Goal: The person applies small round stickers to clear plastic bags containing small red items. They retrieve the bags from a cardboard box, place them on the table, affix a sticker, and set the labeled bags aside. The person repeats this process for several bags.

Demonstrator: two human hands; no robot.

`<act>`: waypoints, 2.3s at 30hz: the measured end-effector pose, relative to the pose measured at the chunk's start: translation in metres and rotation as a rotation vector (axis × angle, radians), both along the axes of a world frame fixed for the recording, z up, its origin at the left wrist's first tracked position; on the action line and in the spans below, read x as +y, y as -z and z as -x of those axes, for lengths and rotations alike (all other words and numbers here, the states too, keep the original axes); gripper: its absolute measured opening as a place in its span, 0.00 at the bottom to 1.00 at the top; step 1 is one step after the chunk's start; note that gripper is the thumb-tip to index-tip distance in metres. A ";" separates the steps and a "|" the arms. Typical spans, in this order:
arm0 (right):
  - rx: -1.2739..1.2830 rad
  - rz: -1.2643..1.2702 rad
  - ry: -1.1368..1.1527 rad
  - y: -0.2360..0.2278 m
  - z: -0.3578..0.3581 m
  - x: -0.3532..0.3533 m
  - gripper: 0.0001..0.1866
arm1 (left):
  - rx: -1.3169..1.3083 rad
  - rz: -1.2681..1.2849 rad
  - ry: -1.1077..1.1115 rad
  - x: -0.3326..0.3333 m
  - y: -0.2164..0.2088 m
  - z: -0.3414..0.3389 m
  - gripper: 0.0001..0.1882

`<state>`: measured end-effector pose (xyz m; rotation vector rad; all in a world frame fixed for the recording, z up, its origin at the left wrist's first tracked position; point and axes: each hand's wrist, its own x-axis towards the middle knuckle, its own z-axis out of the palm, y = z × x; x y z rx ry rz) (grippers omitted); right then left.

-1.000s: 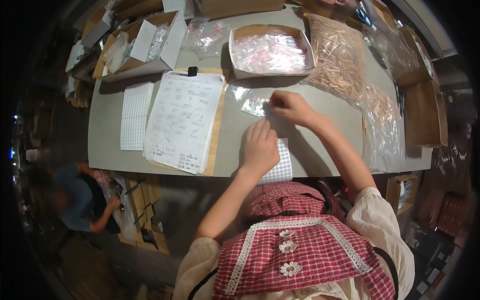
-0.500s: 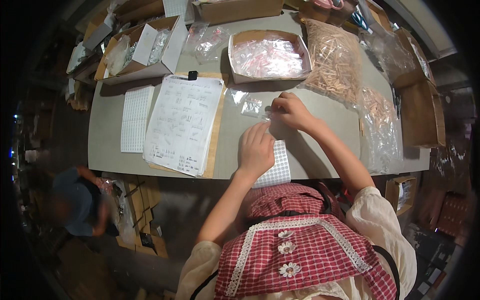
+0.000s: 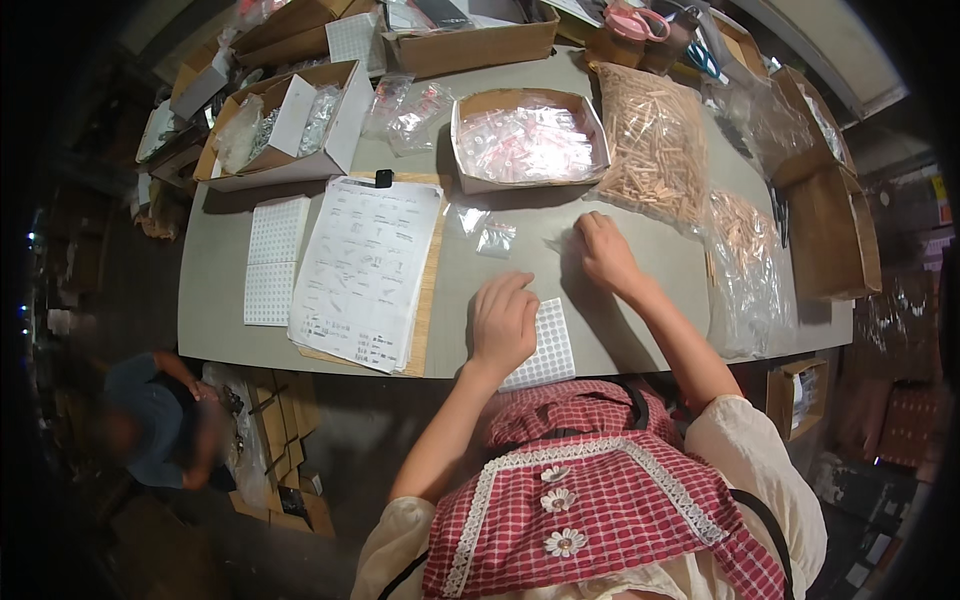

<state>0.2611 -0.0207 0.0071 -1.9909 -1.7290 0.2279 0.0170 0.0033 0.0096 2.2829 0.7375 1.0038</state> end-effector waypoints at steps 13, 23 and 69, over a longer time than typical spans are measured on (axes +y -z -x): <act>0.368 0.048 -0.271 -0.084 0.041 0.061 0.18 | -0.043 -0.128 -0.133 0.009 -0.018 0.034 0.02; 1.125 0.298 -0.096 -0.048 0.068 -0.024 0.12 | -0.031 0.407 -0.340 0.000 -0.022 0.050 0.17; -0.357 -0.236 -0.418 -0.010 0.073 0.023 0.16 | -0.318 1.163 -0.026 0.023 0.029 0.057 0.12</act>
